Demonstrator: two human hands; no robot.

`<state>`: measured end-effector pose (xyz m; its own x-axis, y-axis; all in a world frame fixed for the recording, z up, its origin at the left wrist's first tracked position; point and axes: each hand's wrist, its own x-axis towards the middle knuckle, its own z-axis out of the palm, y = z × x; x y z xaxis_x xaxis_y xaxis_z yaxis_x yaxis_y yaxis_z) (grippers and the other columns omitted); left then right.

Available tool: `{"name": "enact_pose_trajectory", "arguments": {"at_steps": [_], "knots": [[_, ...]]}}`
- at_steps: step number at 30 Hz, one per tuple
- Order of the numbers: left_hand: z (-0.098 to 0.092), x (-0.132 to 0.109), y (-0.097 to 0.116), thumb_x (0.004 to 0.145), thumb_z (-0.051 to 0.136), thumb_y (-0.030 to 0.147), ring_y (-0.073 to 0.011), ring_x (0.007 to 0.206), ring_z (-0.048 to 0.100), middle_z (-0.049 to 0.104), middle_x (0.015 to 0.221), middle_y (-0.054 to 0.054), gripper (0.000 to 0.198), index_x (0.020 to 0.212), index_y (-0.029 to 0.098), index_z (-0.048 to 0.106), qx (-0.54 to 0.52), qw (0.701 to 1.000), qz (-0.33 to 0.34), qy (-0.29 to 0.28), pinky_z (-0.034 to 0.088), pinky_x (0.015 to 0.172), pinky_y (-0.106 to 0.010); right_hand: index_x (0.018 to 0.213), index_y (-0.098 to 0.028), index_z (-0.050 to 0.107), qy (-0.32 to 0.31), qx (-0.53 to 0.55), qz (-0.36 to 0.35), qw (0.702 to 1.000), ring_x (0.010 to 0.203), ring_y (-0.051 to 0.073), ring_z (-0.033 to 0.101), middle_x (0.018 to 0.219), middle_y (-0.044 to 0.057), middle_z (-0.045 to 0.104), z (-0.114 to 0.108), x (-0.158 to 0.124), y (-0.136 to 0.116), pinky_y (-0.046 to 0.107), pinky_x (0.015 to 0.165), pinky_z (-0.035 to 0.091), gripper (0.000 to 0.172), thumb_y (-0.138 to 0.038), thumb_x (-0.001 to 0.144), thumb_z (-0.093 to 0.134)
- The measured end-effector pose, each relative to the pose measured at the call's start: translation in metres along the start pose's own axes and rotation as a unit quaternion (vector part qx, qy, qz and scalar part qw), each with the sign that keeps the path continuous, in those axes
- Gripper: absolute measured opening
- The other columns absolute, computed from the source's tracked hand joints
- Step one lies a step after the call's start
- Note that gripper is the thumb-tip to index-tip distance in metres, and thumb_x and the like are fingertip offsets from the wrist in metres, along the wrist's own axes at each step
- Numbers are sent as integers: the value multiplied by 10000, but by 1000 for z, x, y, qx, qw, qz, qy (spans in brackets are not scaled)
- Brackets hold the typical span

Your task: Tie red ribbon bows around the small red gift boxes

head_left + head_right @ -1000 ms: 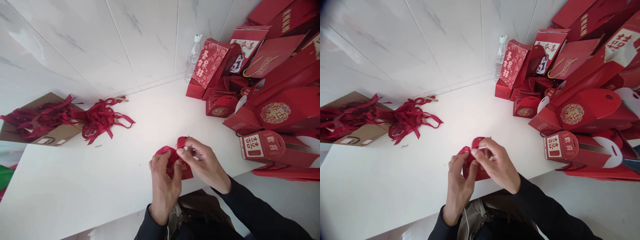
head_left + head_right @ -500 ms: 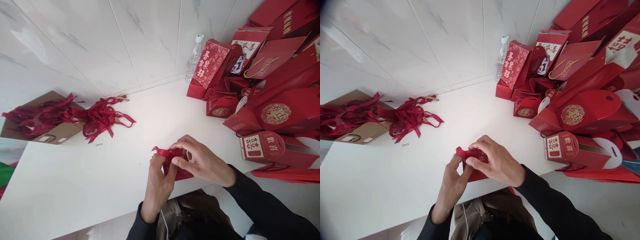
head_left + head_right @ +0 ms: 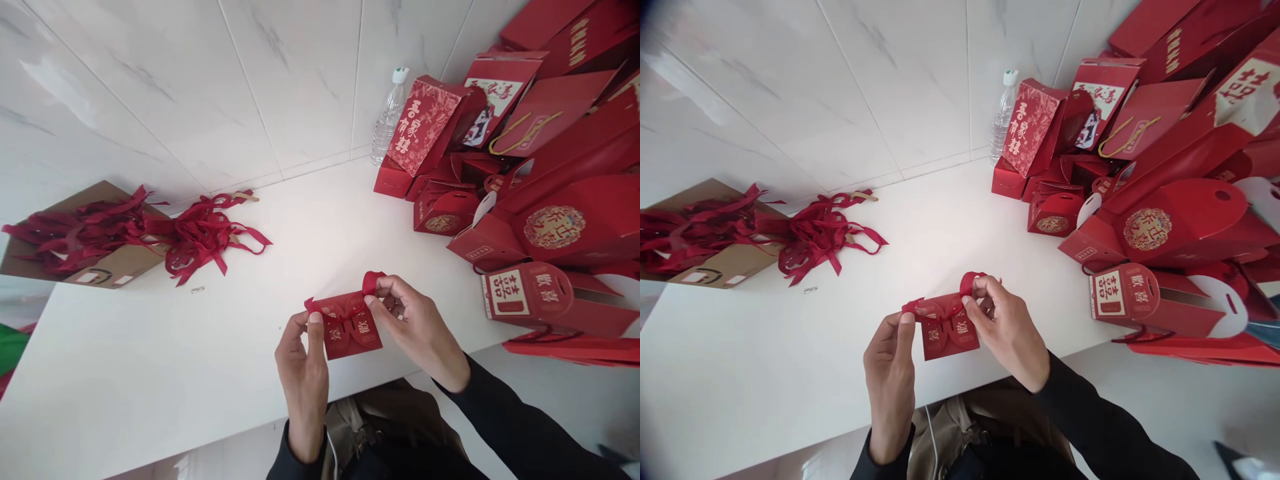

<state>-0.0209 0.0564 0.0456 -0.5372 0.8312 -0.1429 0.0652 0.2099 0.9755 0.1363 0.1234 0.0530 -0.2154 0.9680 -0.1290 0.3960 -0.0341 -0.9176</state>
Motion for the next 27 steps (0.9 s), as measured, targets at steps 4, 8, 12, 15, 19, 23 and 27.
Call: {"name": "enact_pose_trajectory", "arguments": {"at_steps": [4,8,12,15,19,23,27], "knots": [[2,3,5,959,585,348,-181,872,579,670,879,-23,176,854,220,642,131,977,166,19,444,774,-310,1193,-246,443,53,-40,-50,997,644,151,645,851,-21,701,5,-2,-1,267,594,511,304,-297,950,619],[4,7,15,987,526,243,-167,777,541,646,788,8,169,837,228,603,202,949,233,-61,422,735,-317,1196,-269,481,-20,-108,-188,976,773,167,694,953,4,709,5,2,-4,290,706,546,218,-201,996,537],[-1,8,19,988,528,212,-167,774,535,639,781,19,159,849,238,601,226,933,257,-109,423,755,-329,1112,-249,592,-102,-138,-303,937,902,182,695,1007,40,707,2,9,-3,310,793,552,206,-126,1016,457],[-8,11,16,960,588,247,-198,968,566,676,1029,-32,159,1118,244,610,231,931,264,-105,454,848,-359,1034,-220,624,-75,-140,-298,941,787,163,676,905,29,686,-1,11,-3,277,698,538,165,-111,996,505],[-12,20,9,944,616,266,-238,1126,533,644,1239,-77,390,1328,243,553,262,910,277,-163,440,952,-413,1017,-215,634,-63,-134,-287,946,769,153,672,898,22,687,-3,10,-5,265,696,538,158,-103,979,529],[-7,24,4,1004,506,264,-202,908,556,691,876,-31,207,899,235,682,231,934,212,-169,450,822,-356,1103,-229,617,-41,-133,-221,965,828,169,703,984,30,727,-3,10,-5,285,745,564,135,-185,984,572],[-4,19,2,984,554,341,-192,920,560,688,932,-42,179,959,237,697,138,972,134,-134,462,746,-297,1026,-239,634,-40,-156,-205,966,840,189,696,963,41,706,-7,7,-5,319,746,568,113,-214,1009,525]]}}
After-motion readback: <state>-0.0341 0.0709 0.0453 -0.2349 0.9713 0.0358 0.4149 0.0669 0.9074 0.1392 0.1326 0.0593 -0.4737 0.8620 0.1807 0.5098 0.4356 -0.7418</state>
